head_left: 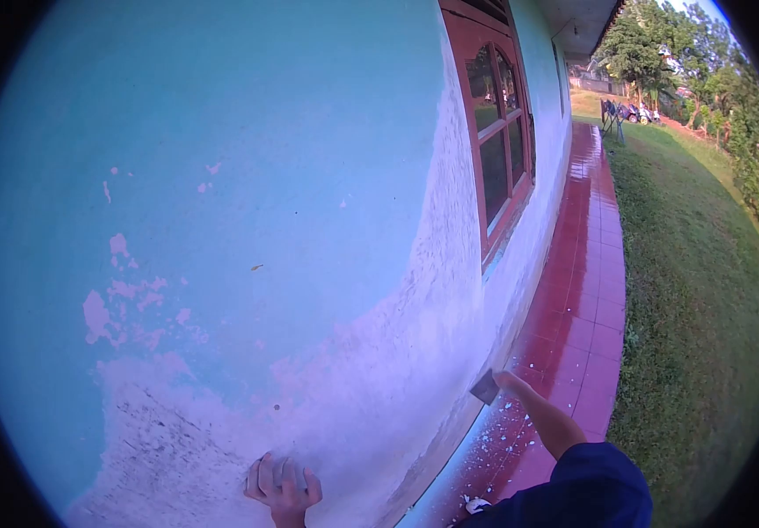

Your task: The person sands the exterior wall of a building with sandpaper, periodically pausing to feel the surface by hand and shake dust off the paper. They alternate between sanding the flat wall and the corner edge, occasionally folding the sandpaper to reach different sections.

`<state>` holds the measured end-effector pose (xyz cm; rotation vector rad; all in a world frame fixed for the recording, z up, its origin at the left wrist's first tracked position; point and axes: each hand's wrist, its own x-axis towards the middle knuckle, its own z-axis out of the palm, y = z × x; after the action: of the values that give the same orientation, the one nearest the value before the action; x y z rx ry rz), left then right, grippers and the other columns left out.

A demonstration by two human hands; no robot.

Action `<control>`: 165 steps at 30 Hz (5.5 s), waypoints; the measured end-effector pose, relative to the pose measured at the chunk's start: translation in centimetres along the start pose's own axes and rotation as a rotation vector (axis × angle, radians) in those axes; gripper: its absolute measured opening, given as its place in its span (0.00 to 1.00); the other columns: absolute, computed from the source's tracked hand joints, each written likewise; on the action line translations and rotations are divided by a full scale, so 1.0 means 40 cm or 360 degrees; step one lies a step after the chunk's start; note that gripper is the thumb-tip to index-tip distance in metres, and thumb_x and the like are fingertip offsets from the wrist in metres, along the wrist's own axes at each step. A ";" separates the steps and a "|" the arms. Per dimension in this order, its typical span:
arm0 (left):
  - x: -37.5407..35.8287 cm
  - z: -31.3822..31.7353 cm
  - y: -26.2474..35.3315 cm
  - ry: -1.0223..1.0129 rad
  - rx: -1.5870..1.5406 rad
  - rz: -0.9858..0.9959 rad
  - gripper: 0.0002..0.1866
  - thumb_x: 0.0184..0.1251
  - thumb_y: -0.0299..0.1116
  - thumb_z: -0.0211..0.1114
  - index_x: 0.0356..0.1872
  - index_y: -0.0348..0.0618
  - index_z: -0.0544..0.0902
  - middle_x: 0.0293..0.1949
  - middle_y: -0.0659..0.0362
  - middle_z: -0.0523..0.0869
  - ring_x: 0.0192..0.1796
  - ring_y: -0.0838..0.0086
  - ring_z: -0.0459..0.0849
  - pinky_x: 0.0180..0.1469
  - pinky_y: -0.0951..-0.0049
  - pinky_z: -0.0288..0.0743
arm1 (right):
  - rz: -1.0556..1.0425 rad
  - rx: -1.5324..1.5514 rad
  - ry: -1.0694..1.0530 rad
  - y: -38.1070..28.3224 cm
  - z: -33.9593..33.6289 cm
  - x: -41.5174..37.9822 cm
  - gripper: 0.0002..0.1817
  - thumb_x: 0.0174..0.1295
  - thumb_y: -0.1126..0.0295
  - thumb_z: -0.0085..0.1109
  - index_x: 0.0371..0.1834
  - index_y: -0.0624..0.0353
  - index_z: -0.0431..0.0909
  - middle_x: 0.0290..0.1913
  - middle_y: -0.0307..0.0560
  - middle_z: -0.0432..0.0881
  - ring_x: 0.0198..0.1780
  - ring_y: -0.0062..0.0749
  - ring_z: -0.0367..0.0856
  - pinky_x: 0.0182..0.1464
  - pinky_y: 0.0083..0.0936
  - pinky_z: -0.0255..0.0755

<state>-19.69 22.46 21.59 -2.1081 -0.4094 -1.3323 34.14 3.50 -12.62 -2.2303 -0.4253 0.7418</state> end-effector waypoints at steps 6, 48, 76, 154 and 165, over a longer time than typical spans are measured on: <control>-0.040 0.012 -0.012 0.0002 -0.0120 -0.0024 0.18 0.67 0.44 0.60 0.52 0.45 0.78 0.61 0.45 0.73 0.66 0.45 0.68 0.60 0.39 0.64 | 0.1156 0.0353 0.0314 0.881 -0.140 -0.599 0.23 0.79 0.54 0.41 0.62 0.56 0.77 0.56 0.56 0.79 0.59 0.48 0.76 0.58 0.45 0.65; 0.145 -0.153 -0.016 0.0289 -0.0495 -0.0720 0.14 0.76 0.33 0.60 0.57 0.38 0.78 0.61 0.47 0.78 0.69 0.48 0.74 0.69 0.49 0.68 | -0.1728 0.0659 0.0761 -0.751 -0.024 -0.510 0.33 0.83 0.56 0.35 0.84 0.62 0.50 0.84 0.69 0.46 0.85 0.63 0.39 0.83 0.52 0.34; 0.026 -0.340 -0.368 0.0126 0.0632 -0.0022 0.19 0.70 0.34 0.65 0.59 0.46 0.76 0.69 0.47 0.72 0.73 0.46 0.64 0.71 0.46 0.58 | -0.1514 0.0523 0.0951 -0.946 0.155 -0.740 0.30 0.80 0.59 0.40 0.83 0.53 0.59 0.85 0.58 0.51 0.85 0.64 0.40 0.77 0.73 0.22; 0.060 -0.309 -0.325 0.0051 0.0627 0.0001 0.27 0.71 0.49 0.61 0.65 0.47 0.72 0.76 0.47 0.68 0.79 0.43 0.56 0.76 0.44 0.48 | -0.1405 0.0966 0.0840 -1.084 0.232 -0.942 0.29 0.80 0.64 0.43 0.83 0.47 0.61 0.84 0.59 0.56 0.85 0.62 0.39 0.76 0.71 0.21; 0.054 -0.311 -0.330 0.0079 0.0606 -0.0050 0.27 0.72 0.48 0.60 0.66 0.47 0.71 0.76 0.48 0.67 0.80 0.43 0.56 0.75 0.44 0.49 | -0.1454 0.0988 0.0758 -1.086 0.246 -0.938 0.30 0.72 0.63 0.57 0.78 0.43 0.70 0.82 0.51 0.62 0.85 0.58 0.46 0.75 0.74 0.23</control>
<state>-34.77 24.57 31.69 -1.7568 -0.6243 -1.2108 -4.44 19.39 27.99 -1.3321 -0.7586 -0.1461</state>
